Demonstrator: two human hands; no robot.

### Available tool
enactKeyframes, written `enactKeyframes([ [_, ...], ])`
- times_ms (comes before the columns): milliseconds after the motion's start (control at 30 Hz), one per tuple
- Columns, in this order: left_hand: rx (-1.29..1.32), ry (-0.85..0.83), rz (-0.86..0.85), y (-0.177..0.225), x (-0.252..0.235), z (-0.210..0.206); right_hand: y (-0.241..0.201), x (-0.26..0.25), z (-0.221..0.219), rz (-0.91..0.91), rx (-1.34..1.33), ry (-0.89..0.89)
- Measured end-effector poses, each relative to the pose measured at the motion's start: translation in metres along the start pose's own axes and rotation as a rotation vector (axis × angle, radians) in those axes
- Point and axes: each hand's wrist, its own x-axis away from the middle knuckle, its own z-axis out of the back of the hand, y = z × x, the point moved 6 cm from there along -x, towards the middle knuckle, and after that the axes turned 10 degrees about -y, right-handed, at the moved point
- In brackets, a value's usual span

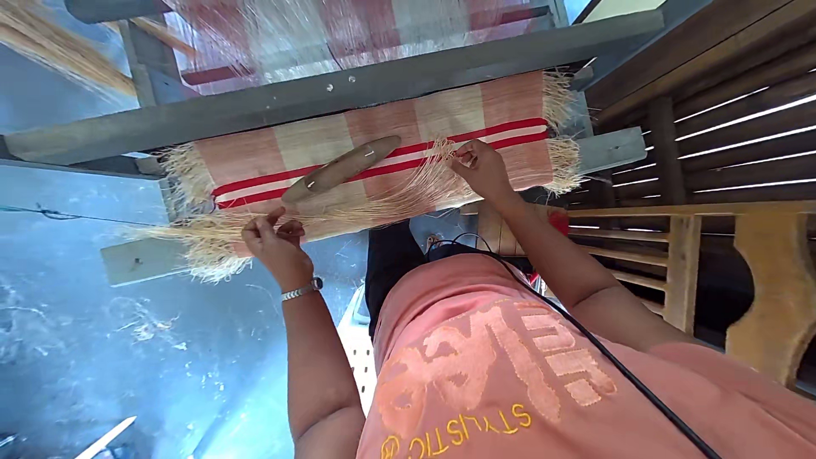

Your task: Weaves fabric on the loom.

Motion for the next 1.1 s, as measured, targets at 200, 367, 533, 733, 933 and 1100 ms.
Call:
enactKeyframes([
  [200,0.115,0.006,0.077,-0.023,-0.025,0.007,0.003,-0.008,-0.009,-0.009,0.032,0.065],
  [367,0.164,-0.004,0.017,-0.035,-0.027,0.006,0.006,-0.004,0.006,-0.055,-0.142,0.084],
  [533,0.150,0.001,-0.031,-0.035,-0.025,0.004,0.019,-0.004,0.025,-0.074,-0.227,0.165],
  [733,0.142,-0.034,-0.047,-0.038,-0.026,0.005,0.040,0.001,0.051,-0.114,-0.321,0.169],
  [933,0.116,-0.059,-0.069,-0.032,-0.023,0.000,0.026,0.004,0.043,-0.018,-0.283,0.215],
  [1100,-0.018,-0.006,-0.036,-0.011,-0.020,-0.011,-0.055,-0.001,0.003,0.303,-0.052,0.150],
])
